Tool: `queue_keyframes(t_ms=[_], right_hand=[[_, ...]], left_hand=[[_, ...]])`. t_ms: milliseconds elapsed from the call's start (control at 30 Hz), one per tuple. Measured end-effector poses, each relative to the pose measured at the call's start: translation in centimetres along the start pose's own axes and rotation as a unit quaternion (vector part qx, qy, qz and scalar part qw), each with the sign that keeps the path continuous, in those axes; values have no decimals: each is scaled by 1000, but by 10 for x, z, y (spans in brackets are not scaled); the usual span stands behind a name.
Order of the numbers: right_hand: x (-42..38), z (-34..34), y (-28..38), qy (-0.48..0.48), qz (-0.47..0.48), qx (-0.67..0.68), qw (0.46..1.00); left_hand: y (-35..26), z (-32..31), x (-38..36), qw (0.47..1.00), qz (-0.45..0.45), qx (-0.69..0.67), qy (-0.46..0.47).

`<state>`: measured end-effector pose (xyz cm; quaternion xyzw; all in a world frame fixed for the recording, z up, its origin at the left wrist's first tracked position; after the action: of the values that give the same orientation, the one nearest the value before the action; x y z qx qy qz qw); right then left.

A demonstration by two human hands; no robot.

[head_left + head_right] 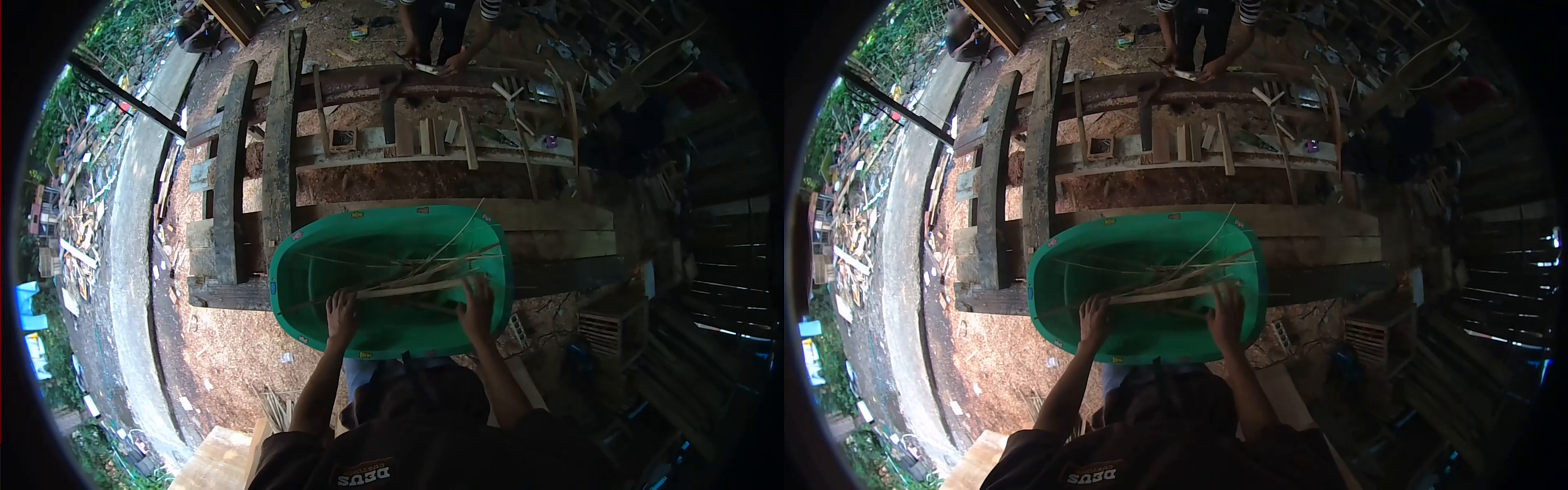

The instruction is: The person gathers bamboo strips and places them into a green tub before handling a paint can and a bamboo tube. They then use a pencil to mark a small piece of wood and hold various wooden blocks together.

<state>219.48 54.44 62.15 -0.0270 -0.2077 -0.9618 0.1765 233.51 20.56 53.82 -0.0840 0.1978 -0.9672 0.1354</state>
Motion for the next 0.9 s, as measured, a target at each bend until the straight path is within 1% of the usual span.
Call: queue_keyframes(t_ms=[33, 67, 133, 167, 233, 267, 333, 367, 433, 467, 533, 567, 633, 667, 733, 767, 833, 867, 900], right_hand=[[3, 4, -6, -33, 0, -61, 998], [6, 4, -9, -32, -3, -56, 998], [4, -9, -24, -29, 18, -63, 997], [3, -15, -35, -28, 14, -59, 998], [5, -35, -54, 12, 71, -122, 990], [6, -44, -60, 12, 70, -113, 991], [5, -56, -67, 44, 63, -134, 988], [6, -60, -67, 46, 62, -133, 988], [6, -55, -61, -27, 87, -128, 988], [5, -53, -60, -24, 88, -130, 987], [1, -61, -58, 120, 81, -141, 979], [-2, -62, -53, 119, 82, -143, 979], [-9, -59, -43, 56, 103, -81, 990], [-11, -57, -39, 58, 104, -86, 989], [-11, -37, -23, 59, 120, -56, 989], [-8, -27, -21, 60, 125, -59, 989], [-2, -10, -22, 22, 94, 42, 995], [1, -2, -23, 22, 100, 44, 994], [5, 9, -26, 16, 93, 45, 995]], left_hand=[[3, 6, -5, 1000, 5, -1, -8], [5, 11, -9, 1000, 4, 4, -5], [10, 15, -18, 998, 15, -20, 49], [11, 16, -20, 998, 14, -16, 52], [7, 22, -17, 999, 0, 3, 45], [3, 25, -14, 999, -1, 12, 46], [-5, 32, -4, 993, 5, 107, -44], [-1, 31, -1, 993, 5, 108, -42], [9, 14, -4, 995, 33, 80, 45], [10, 7, -8, 995, 35, 77, 46], [0, 8, -4, 994, 25, 75, 79], [-6, 8, 0, 994, 24, 72, 78], [-27, 9, 12, 998, 33, -43, 8], [-34, 8, 17, 998, 35, -48, 8], [-49, 4, 25, 999, -7, -31, 8], [-53, 1, 30, 999, -3, -33, 4], [-56, 1, 38, 999, -3, -20, -31], [-55, 4, 39, 999, 1, -18, -36], [-54, 7, 41, 998, 7, -46, -45]])
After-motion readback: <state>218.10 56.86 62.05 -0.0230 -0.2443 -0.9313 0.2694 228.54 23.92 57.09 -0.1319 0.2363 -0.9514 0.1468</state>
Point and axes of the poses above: each hand's wrist, its own x-axis towards the middle knuckle, its own z-axis out of the back of the hand, y = z × x, the point moved 3 cm from there along x, towards the middle knuckle, and after that the axes turned 13 degrees about -y, right-handed, at the moved point
